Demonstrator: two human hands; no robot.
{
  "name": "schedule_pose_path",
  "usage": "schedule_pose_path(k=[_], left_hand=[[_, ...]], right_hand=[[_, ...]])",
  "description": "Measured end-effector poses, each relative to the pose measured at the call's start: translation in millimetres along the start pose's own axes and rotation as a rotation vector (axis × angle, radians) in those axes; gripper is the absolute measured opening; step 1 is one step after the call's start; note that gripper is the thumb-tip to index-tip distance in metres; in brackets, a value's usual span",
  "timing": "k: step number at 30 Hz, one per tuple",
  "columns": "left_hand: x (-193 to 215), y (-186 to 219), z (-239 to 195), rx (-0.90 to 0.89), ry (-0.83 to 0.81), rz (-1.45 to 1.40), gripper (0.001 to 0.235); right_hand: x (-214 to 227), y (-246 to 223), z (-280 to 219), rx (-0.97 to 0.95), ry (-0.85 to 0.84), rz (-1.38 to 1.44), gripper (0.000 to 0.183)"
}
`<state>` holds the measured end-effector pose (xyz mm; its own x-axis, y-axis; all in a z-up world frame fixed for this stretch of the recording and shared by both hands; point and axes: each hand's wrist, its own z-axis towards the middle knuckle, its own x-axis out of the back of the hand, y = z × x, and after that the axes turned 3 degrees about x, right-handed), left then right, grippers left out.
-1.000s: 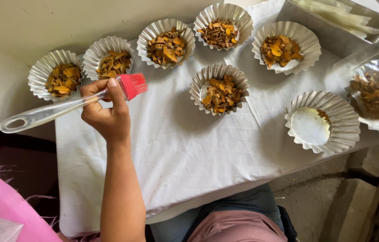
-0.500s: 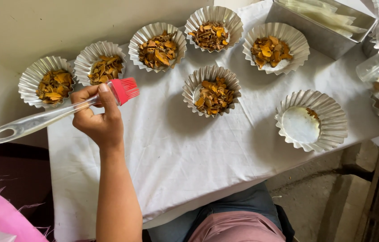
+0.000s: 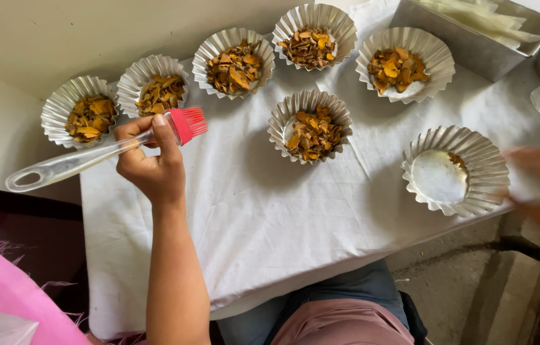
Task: A person is seen brushing snacks in paper liners with a red brush and then carefully placing them into small plastic bags for packaging.
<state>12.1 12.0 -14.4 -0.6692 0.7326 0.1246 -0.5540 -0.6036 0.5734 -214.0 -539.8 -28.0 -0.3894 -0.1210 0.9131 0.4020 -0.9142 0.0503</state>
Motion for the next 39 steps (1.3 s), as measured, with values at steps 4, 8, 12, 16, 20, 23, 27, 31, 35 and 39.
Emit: schedule_pose_path(k=[4,8,12,16,20,23,27,31,35,39], left_hand=[[5,11,3,0.072,-0.051,0.02,0.017],[6,10,4,0.058,-0.043,0.003,0.017],[5,10,5,0.046,-0.038,0.014,0.017],[4,19,12,0.007,0.019,-0.023,0.016],[6,6,11,0.001,0.02,0.002,0.019],[4,-1,11,-0.038,0.027,0.025,0.02],[8,-12,14,-0.072,0.071,0.039,0.024],[11,-22,17,-0.043,0.001,0.123,0.037],[6,-45,12,-0.042,-0.013,0.186,0.039],[0,-61,16,0.141,-0.03,0.055,0.04]], right_hand=[[-17,-63,32,0.161,-0.055,-0.034,0.042],[-31,-29,0,-0.019,-0.195,-0.188,0.033],[-35,-9,-19,-0.133,-0.174,-0.234,0.024],[-29,-25,-6,-0.088,0.121,0.017,0.07],[-1,-79,48,-0.084,0.148,0.033,0.068],[13,-127,121,0.02,0.235,0.167,0.049],[6,-169,203,-0.281,-0.406,0.093,0.082],[-43,-161,225,-0.312,-0.526,0.156,0.063],[-69,-165,217,-0.111,-0.124,0.289,0.037],[-73,-178,225,-0.023,-0.105,0.497,0.04]])
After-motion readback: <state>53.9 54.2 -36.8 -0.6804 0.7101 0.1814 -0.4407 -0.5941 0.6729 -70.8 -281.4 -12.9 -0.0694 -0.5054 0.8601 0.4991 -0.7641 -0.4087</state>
